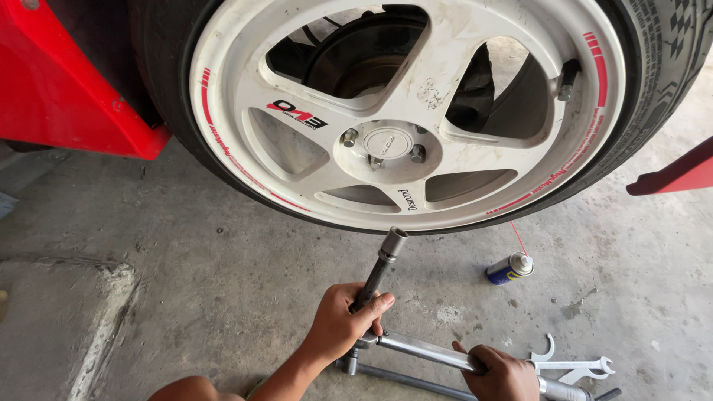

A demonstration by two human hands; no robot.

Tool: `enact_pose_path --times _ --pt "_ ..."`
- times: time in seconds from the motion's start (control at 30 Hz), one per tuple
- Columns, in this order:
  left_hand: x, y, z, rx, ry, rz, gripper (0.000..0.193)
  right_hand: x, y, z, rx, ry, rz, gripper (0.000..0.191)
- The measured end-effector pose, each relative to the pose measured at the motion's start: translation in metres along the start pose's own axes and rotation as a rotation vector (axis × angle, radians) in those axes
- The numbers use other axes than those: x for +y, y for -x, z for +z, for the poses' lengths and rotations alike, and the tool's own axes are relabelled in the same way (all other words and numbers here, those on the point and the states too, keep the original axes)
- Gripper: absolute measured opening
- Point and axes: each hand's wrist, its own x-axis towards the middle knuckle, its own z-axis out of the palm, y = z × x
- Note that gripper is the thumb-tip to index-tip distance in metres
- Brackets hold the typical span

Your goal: The person kneels on the garage floor beside the rear wheel of a red car and tightens the lug nuts using a torque wrench with a socket, fitting the socket onto each wheel nut and pulling the wrench handle with both hands. They reposition the socket on successive nuts around the wheel, working nut by nut while other tools and a spray can lie on the floor nearby.

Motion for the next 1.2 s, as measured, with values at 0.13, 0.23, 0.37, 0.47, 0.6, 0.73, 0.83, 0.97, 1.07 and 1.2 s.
enact_pose_path --times 0.13,0.23,0.37,0.47,0.6,0.73,0.83,0.97,1.07,1.2 --pt "0.002 0.001 0.000 0.002 0.010 0.009 0.040 -0.004 0.000 -0.006 -0.007 -0.014 -0.011 0.028" --pt "0.003 0.000 -0.001 0.002 -0.029 0.002 0.042 -0.006 -0.001 -0.010 0.028 -0.026 -0.035 0.032" --pt "0.005 -0.001 -0.002 0.003 -0.008 0.035 0.040 -0.010 -0.003 -0.014 -0.026 -0.042 -0.004 0.029" --pt "0.007 -0.002 -0.002 -0.001 -0.003 0.031 0.041 -0.012 -0.003 -0.018 0.028 -0.062 -0.065 0.024" --pt "0.010 -0.002 -0.003 0.004 0.025 -0.023 0.039 -0.016 -0.002 -0.020 0.009 -0.031 -0.019 0.034" --pt "0.013 -0.003 -0.003 0.017 0.049 -0.084 0.041 -0.016 -0.002 -0.024 0.002 -0.052 -0.023 0.031" --pt "0.014 -0.004 -0.003 0.023 0.072 -0.075 0.042 -0.015 -0.001 -0.028 -0.012 -0.102 -0.057 0.017" --pt "0.015 -0.006 -0.004 0.041 0.080 -0.126 0.041 -0.017 -0.002 -0.032 -0.036 -0.079 -0.038 0.019" --pt "0.015 -0.008 -0.005 0.044 0.092 -0.150 0.041 -0.022 -0.001 -0.035 -0.052 -0.050 -0.003 0.027" --pt "0.015 -0.008 -0.005 0.044 0.167 -0.154 0.039 -0.030 0.000 -0.044 0.013 -0.093 -0.066 0.024"
